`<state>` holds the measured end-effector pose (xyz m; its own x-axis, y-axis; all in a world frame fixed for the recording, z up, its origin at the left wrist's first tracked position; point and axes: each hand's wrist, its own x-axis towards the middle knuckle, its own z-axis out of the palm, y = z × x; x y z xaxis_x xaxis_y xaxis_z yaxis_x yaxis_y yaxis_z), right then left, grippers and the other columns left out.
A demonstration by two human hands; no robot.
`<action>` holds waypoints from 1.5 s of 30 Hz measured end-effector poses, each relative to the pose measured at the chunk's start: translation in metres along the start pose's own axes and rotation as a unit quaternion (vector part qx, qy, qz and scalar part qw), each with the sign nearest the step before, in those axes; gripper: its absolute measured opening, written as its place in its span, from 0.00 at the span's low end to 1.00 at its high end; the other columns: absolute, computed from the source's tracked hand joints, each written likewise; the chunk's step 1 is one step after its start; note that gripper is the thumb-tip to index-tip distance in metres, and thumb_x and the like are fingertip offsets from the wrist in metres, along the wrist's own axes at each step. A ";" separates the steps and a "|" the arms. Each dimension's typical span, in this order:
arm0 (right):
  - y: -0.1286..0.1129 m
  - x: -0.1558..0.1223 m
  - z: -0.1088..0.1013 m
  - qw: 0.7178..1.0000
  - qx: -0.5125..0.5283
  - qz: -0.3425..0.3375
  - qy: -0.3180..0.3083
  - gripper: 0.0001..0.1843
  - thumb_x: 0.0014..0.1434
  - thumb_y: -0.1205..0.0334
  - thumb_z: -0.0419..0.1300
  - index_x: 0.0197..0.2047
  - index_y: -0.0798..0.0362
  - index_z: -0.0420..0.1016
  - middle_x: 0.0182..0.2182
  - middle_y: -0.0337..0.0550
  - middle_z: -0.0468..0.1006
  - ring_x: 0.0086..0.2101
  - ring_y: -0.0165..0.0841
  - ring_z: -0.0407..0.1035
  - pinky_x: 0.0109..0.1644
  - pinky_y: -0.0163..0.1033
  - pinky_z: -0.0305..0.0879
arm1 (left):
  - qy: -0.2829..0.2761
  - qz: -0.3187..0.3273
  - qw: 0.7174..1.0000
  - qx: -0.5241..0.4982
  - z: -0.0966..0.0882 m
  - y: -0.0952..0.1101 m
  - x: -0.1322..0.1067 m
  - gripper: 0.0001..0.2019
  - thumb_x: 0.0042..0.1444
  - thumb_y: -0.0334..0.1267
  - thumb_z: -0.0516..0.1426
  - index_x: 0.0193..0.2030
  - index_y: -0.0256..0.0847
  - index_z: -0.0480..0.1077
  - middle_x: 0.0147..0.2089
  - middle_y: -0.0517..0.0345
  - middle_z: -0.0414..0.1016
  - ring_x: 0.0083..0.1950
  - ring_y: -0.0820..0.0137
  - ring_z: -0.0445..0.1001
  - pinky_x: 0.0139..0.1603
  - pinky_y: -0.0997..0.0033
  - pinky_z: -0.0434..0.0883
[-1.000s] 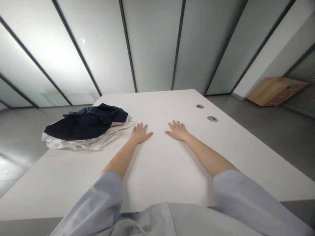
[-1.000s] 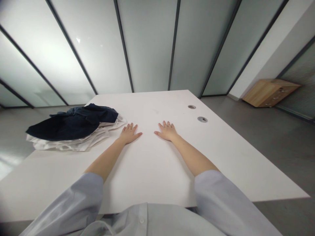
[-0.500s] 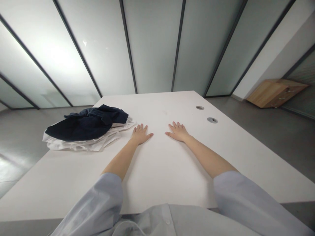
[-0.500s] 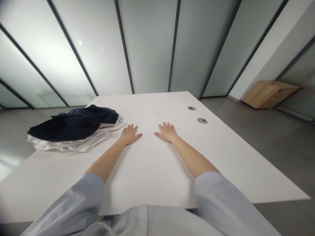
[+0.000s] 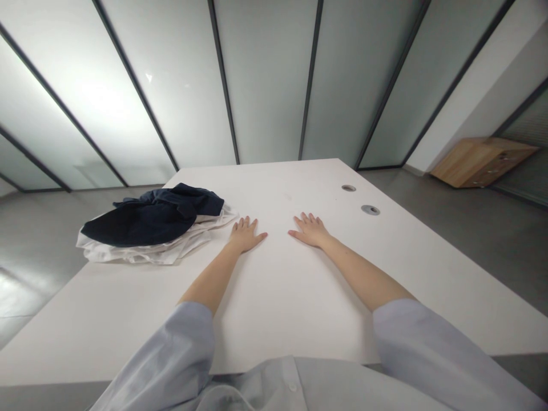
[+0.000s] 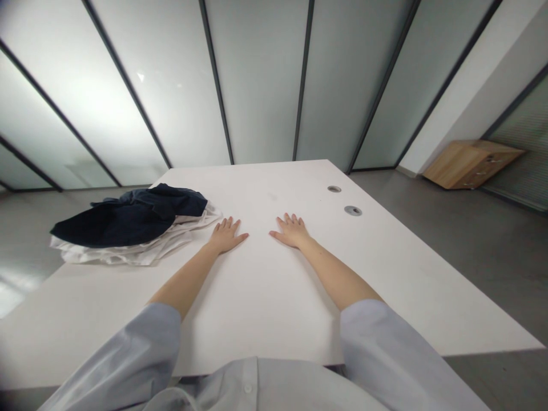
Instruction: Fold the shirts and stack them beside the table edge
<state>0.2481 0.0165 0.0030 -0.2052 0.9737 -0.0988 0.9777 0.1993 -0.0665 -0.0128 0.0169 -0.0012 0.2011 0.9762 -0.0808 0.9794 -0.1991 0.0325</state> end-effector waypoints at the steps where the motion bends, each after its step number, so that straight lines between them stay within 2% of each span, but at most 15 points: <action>1: 0.000 0.000 0.000 1.000 0.001 0.000 0.000 0.46 0.61 0.30 0.38 0.73 0.50 0.47 0.71 0.55 0.43 0.68 0.54 0.38 0.68 0.59 0.37 | -0.001 0.000 1.000 -0.001 0.000 0.000 0.000 0.44 0.59 0.69 0.36 0.73 0.41 0.46 0.75 0.43 0.39 0.75 0.51 0.41 0.71 0.49 0.45; 12: 0.001 0.001 0.001 1.000 0.005 0.000 0.000 0.47 0.60 0.30 0.37 0.73 0.50 0.46 0.72 0.53 0.43 0.68 0.54 0.37 0.68 0.58 0.36 | 0.002 0.000 1.000 0.008 0.002 -0.002 0.002 0.43 0.59 0.68 0.38 0.73 0.43 0.46 0.75 0.45 0.40 0.74 0.51 0.42 0.71 0.49 0.46; 45: -0.002 -0.003 -0.005 1.000 0.008 0.003 -0.011 0.45 0.62 0.31 0.39 0.73 0.51 0.46 0.72 0.54 0.42 0.69 0.53 0.37 0.69 0.58 0.36 | 0.001 -0.002 1.000 -0.005 0.002 -0.001 0.001 0.44 0.58 0.69 0.36 0.73 0.42 0.46 0.75 0.43 0.39 0.75 0.50 0.40 0.71 0.49 0.45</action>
<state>0.2468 0.0137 0.0081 -0.1997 0.9724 -0.1203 0.9782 0.1907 -0.0823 -0.0137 0.0179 -0.0030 0.1971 0.9773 -0.0783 0.9800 -0.1943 0.0420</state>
